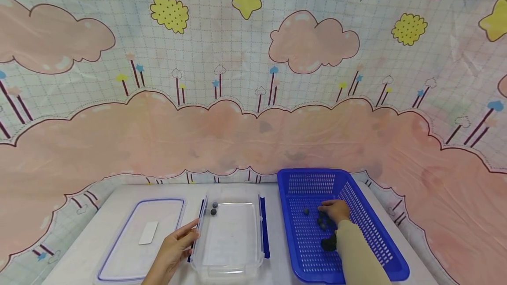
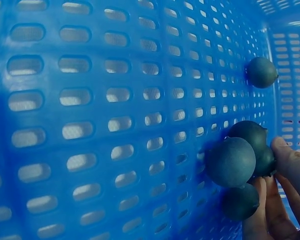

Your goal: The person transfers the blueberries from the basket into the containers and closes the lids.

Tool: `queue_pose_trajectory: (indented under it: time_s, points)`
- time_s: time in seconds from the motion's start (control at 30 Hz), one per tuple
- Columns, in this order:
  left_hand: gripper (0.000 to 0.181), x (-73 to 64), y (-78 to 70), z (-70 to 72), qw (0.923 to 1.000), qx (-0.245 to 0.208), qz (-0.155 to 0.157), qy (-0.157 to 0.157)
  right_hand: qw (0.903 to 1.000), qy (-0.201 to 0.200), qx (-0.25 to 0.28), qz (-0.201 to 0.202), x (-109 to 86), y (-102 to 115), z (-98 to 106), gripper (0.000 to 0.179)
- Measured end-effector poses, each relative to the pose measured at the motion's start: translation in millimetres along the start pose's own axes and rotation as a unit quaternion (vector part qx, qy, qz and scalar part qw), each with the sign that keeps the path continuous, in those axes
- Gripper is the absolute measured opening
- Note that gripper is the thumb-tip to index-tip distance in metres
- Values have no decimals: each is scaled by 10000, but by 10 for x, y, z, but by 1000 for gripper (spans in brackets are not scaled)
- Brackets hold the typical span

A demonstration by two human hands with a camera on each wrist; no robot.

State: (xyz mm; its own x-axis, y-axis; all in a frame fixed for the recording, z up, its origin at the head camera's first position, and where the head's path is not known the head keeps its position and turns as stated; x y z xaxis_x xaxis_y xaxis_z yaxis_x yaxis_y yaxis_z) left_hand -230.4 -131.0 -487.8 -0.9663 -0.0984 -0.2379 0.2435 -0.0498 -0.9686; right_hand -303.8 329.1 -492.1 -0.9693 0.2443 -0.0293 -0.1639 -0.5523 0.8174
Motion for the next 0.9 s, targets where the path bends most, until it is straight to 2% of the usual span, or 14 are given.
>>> queue_pose_trajectory:
  time_s: [0.9]
  points:
    - [47, 3, 25, -9, 10000, -30, -33, -17, 9999, -152, 54, -44, -13, 27, 18, 29]
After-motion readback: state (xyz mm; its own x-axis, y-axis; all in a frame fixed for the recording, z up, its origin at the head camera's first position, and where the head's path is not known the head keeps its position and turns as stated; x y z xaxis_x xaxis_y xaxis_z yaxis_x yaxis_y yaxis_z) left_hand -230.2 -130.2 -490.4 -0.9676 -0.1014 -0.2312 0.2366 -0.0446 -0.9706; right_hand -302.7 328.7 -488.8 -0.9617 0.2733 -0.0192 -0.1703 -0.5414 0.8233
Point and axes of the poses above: each hand's wrist, its own x-axis towards the middle knuckle, its own z-axis out of the back of the hand, y = z × x, the point moved 1 cm from there along x, towards the middle knuckle, and after that the axes turned 7 degrees about x, right-handed, at the moved point
